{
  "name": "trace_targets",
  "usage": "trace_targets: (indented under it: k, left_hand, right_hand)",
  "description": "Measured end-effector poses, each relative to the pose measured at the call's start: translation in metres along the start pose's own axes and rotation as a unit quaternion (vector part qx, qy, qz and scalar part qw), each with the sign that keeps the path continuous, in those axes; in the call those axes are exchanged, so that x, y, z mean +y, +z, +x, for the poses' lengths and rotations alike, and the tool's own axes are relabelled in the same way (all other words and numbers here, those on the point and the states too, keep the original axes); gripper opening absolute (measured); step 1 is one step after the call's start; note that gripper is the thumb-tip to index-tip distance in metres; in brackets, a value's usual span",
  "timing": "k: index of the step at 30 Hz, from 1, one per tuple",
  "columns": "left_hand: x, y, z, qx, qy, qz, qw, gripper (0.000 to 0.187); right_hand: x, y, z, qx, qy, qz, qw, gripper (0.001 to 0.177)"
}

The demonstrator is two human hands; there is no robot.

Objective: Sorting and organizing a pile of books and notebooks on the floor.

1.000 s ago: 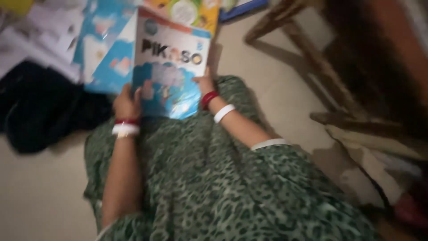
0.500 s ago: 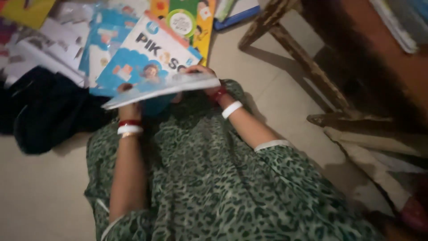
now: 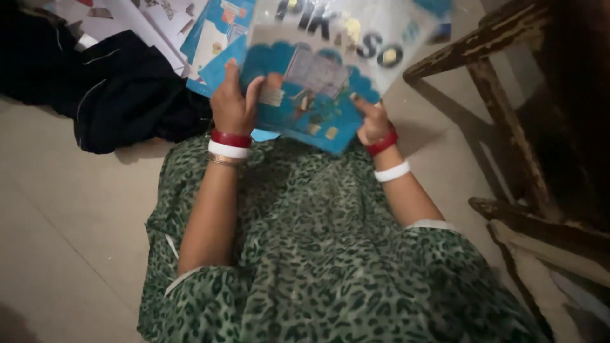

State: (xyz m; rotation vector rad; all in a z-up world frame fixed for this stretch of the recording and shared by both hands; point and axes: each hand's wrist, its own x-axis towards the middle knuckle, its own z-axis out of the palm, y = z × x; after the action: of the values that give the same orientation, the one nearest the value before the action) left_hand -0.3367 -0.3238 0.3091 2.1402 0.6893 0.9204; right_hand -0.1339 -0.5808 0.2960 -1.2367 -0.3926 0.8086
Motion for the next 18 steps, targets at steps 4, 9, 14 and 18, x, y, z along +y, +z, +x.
trace_targets:
  k: [4,9,14,18]
  left_hand:
    - [0.006,0.006,0.011,-0.071,-0.087,-0.014,0.994,0.032]
    - [-0.002,0.027,-0.007,-0.122,-0.087,-0.095,0.984,0.026]
    - [0.006,0.027,-0.009,-0.145,-0.119,-0.161,0.969,0.027]
    - [-0.011,0.036,-0.02,-0.149,-0.076,-0.147,0.975,0.032]
  right_hand:
    - [-0.012,0.001,-0.014,0.042,0.103,0.147,0.983,0.038]
    - [-0.013,-0.007,-0.036,0.056,0.107,0.131,0.984,0.043]
    - [-0.017,-0.016,-0.041,0.049,0.101,0.143,0.983,0.048]
    - [-0.014,-0.02,-0.047,0.065,0.101,0.156,0.98,0.047]
